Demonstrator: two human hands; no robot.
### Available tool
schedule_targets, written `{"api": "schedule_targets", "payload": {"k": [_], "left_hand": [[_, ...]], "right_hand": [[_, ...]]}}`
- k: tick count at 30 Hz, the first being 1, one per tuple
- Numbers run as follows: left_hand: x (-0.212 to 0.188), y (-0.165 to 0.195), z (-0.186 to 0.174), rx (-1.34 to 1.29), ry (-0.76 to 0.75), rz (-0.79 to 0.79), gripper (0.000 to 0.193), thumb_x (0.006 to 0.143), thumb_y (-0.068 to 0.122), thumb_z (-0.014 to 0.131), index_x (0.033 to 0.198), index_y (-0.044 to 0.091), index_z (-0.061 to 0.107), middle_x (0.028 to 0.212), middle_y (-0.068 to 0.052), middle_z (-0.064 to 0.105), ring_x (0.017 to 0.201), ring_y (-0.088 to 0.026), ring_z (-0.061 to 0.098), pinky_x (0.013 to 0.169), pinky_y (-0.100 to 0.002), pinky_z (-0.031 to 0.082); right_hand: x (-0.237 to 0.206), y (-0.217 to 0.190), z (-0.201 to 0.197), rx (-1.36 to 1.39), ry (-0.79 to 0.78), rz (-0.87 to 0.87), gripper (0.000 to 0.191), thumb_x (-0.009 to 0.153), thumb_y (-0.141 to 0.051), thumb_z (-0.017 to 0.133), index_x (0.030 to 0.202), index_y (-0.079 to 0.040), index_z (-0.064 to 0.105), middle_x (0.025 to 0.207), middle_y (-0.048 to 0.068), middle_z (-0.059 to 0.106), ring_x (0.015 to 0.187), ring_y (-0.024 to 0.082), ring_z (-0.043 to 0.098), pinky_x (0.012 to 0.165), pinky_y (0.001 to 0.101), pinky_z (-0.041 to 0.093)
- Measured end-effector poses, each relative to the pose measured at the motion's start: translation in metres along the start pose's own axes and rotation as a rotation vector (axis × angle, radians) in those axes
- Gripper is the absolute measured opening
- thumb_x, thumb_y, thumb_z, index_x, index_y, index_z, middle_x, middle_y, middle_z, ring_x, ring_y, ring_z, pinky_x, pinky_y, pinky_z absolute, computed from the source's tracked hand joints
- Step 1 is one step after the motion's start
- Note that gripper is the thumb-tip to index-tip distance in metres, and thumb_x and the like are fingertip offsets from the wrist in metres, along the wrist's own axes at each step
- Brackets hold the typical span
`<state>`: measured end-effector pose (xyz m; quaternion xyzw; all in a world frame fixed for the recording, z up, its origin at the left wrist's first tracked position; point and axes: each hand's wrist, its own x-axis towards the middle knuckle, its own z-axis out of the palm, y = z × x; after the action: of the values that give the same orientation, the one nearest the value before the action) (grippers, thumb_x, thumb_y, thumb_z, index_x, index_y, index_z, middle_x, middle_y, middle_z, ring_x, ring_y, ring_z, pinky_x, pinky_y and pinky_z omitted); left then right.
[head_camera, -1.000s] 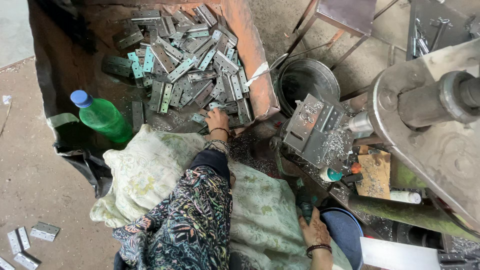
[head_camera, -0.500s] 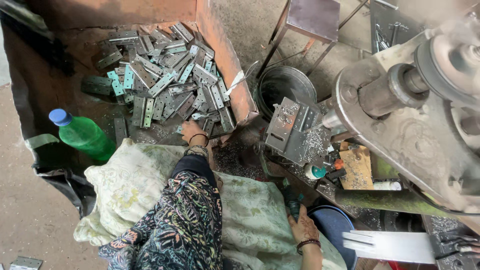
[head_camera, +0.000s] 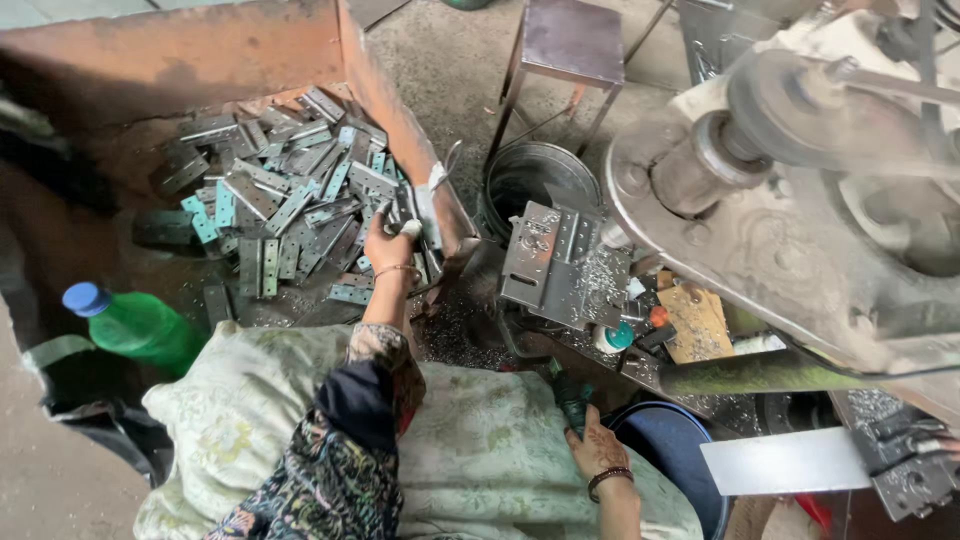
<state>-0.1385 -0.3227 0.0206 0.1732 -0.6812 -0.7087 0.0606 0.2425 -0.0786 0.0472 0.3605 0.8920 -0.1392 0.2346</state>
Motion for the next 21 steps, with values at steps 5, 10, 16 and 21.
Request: {"api": "schedule_targets", "payload": {"k": [5,10,16,21], "left_hand": [[-0.101,0.014,0.04,0.039,-0.508,0.026,0.071,0.073,0.007,0.083,0.141,0.013,0.062,0.111,-0.01,0.076,0.094,-0.018,0.071,0.083,-0.031,0.058],[-0.168,-0.001,0.094,0.324,-0.574,0.273,0.059,0.077,0.002,0.077,0.134,0.007,0.062,0.127,-0.02,0.065,0.109,-0.035,0.064,0.094,-0.043,0.054],[-0.173,-0.017,0.084,0.884,-0.702,1.033,0.04,0.088,0.013,0.063,0.128,0.011,0.067,0.149,-0.013,0.054,0.136,-0.036,0.046,0.108,-0.05,0.042],[-0.172,-0.014,0.052,0.799,-0.923,1.189,0.06,0.089,0.039,0.069,0.135,0.001,0.061,0.148,-0.017,0.049,0.146,-0.036,0.034,0.121,-0.057,0.024]], "right_hand": [[-0.004,-0.001,0.004,-0.002,0.003,-0.007,0.068,0.094,-0.043,0.058,0.151,-0.012,0.035,0.121,0.02,0.07,0.116,0.037,0.066,0.1,0.0478,0.053],[-0.006,-0.002,0.006,-0.007,0.016,-0.024,0.072,0.093,-0.044,0.059,0.151,-0.011,0.032,0.122,0.019,0.069,0.117,0.038,0.065,0.1,0.0486,0.052],[-0.003,-0.003,0.012,0.001,0.027,-0.025,0.071,0.094,-0.044,0.058,0.151,-0.011,0.033,0.121,0.019,0.07,0.114,0.037,0.067,0.1,0.0481,0.053],[-0.002,-0.003,0.016,0.04,0.039,-0.034,0.07,0.094,-0.042,0.057,0.151,-0.011,0.032,0.121,0.019,0.07,0.114,0.036,0.068,0.098,0.0483,0.053]]}}
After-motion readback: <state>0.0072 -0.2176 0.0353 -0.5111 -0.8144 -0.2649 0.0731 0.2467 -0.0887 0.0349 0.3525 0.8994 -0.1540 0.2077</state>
